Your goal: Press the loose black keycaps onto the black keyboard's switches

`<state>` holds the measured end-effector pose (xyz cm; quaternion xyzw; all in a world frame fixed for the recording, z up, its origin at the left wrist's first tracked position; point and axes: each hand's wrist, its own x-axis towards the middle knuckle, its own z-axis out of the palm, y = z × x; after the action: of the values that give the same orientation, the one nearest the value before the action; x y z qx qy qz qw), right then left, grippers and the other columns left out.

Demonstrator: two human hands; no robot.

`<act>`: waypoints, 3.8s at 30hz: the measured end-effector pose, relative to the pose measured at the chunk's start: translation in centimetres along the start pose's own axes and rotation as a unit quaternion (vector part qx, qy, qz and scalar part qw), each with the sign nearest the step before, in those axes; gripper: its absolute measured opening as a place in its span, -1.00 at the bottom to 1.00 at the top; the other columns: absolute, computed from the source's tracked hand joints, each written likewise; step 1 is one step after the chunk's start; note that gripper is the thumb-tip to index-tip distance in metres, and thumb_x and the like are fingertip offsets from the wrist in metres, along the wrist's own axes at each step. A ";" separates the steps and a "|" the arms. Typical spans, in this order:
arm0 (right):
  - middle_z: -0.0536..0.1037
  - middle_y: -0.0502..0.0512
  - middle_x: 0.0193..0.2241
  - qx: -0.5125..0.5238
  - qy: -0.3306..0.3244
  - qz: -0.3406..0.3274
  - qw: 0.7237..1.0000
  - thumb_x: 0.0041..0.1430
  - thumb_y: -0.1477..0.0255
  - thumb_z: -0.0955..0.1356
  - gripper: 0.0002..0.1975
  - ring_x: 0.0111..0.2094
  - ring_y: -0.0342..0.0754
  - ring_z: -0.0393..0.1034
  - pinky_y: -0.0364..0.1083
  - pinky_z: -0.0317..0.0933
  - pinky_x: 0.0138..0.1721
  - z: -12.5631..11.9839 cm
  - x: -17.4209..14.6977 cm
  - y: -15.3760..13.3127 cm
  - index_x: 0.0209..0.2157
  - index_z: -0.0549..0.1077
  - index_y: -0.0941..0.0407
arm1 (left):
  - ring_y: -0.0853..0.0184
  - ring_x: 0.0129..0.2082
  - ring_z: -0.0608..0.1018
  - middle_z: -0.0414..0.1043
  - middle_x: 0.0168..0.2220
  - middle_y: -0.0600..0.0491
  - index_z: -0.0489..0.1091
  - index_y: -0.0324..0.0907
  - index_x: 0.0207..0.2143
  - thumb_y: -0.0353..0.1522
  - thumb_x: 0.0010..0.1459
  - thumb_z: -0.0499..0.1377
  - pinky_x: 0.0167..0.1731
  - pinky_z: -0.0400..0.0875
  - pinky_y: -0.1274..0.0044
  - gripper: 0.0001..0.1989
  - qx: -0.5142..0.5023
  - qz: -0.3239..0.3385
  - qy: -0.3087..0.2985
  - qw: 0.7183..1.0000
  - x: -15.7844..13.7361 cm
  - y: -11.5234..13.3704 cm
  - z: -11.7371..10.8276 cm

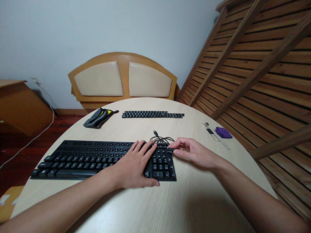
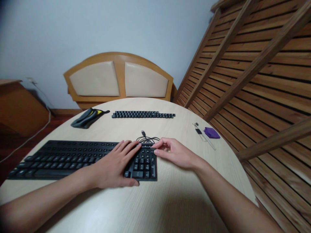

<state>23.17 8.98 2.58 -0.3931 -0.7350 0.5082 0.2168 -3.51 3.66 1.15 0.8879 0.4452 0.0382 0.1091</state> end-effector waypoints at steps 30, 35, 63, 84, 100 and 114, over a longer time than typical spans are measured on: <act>0.65 0.13 -0.20 -0.160 -0.004 -0.086 0.983 0.07 0.31 0.51 -0.87 -0.14 0.03 0.54 0.00 0.35 -0.04 0.2 -0.4 -0.6 -0.40 0.61 0.08 | -0.25 0.37 0.03 -0.15 0.43 -0.26 -0.09 -0.30 0.41 0.25 -0.02 0.13 0.31 -0.08 -0.02 0.17 -0.006 -0.002 0.001 1.000 0.1 0.3 -0.3; 0.67 0.08 -0.24 -0.239 0.006 -0.130 0.962 0.09 0.35 0.50 -0.83 -0.20 -0.01 0.56 -0.05 0.37 -0.09 0.3 -0.6 -0.9 -0.24 0.63 0.05 | -0.26 0.36 0.03 -0.15 0.43 -0.26 -0.09 -0.30 0.41 0.27 -0.02 0.11 0.30 -0.07 -0.03 0.17 -0.005 0.001 0.004 1.000 0.1 0.1 -0.2; 0.64 0.10 -0.25 -0.293 0.010 -0.135 0.947 0.10 0.41 0.46 -0.89 -0.23 -0.01 0.53 -0.04 0.34 -0.11 0.2 -0.7 -1.2 -0.28 0.57 0.09 | -0.23 0.30 0.16 0.03 0.38 -0.23 0.03 -0.29 0.38 0.24 -0.09 0.20 0.28 0.04 0.02 0.16 -0.008 -0.007 0.043 0.999 0.1 0.7 -0.4; 0.59 0.17 -0.07 -0.382 -0.038 -0.167 0.908 0.30 0.43 0.33 -0.77 -0.11 0.05 0.52 -0.01 0.36 -0.02 0.6 -1.3 -2.0 -0.12 0.63 0.06 | -0.26 0.30 0.13 0.01 0.39 -0.22 0.05 -0.28 0.37 0.24 -0.10 0.22 0.28 0.01 0.01 0.16 -0.006 -0.041 0.055 0.998 0.0 1.7 0.3; 0.56 0.12 -0.05 -0.403 -0.046 -0.145 0.902 0.34 0.41 0.30 -0.75 -0.12 0.01 0.51 -0.02 0.34 -0.03 0.7 -1.3 -1.8 -0.12 0.62 0.04 | -0.26 0.30 0.15 0.03 0.38 -0.21 0.08 -0.24 0.36 0.24 -0.11 0.21 0.26 0.05 -0.02 0.13 -0.009 -0.040 0.062 0.997 0.1 1.8 0.1; 0.54 0.16 -0.07 -0.312 0.099 -0.161 0.931 0.29 0.37 0.35 -0.77 -0.02 0.05 0.41 0.07 0.30 0.04 1.6 0.1 -0.2 -0.04 0.48 0.07 | -0.21 0.30 0.17 0.05 0.37 -0.23 0.09 -0.29 0.35 0.20 -0.10 0.26 0.28 0.04 0.01 0.12 -0.014 -0.024 0.080 0.996 0.1 1.6 0.5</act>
<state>21.87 8.10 2.18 -0.3657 -0.8847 0.1697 0.2341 -2.11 2.71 1.01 0.8696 0.4727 0.1133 0.0864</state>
